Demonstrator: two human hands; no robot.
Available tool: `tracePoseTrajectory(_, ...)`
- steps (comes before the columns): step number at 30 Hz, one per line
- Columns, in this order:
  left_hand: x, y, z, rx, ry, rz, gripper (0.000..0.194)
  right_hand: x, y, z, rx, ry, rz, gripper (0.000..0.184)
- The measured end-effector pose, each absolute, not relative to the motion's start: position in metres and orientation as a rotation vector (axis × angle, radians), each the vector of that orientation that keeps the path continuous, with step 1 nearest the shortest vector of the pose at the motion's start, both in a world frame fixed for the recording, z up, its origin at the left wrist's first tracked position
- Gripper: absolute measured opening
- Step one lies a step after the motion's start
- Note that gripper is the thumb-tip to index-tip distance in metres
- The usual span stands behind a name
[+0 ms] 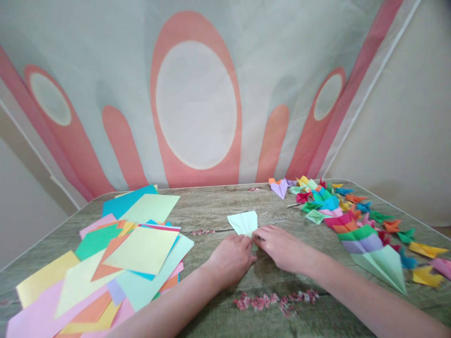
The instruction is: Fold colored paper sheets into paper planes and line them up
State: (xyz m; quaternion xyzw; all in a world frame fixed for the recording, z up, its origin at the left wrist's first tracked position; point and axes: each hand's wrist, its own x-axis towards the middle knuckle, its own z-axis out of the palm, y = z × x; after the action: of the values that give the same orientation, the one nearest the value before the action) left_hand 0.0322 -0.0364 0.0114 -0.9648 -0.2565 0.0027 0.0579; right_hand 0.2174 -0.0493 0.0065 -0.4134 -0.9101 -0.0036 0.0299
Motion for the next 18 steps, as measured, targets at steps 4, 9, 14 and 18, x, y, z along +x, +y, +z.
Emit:
tracePoseTrajectory(4, 0.035, -0.036, 0.007, -2.915, -0.848, -0.043, 0.025, 0.214, -0.047, 0.001, -1.291, -2.77, -0.093, 0.021)
tracePoseTrajectory(9, 0.027, -0.023, 0.002, -2.93, -0.835, -0.142, 0.025, 0.222, -0.039, -0.003, -1.183, -2.793, -0.102, 0.023)
tracePoseTrajectory(14, 0.02, -0.009, -0.004, -2.958, -0.608, -0.243, 0.033, 0.225, -0.037, -0.001, -1.129, -2.777, -0.059, 0.022)
tracePoseTrajectory(18, 0.019, -0.005, -0.008, -2.959, -0.577, -0.355, 0.034, 0.224, -0.036, -0.003, -1.177, -2.689, -0.035, 0.017)
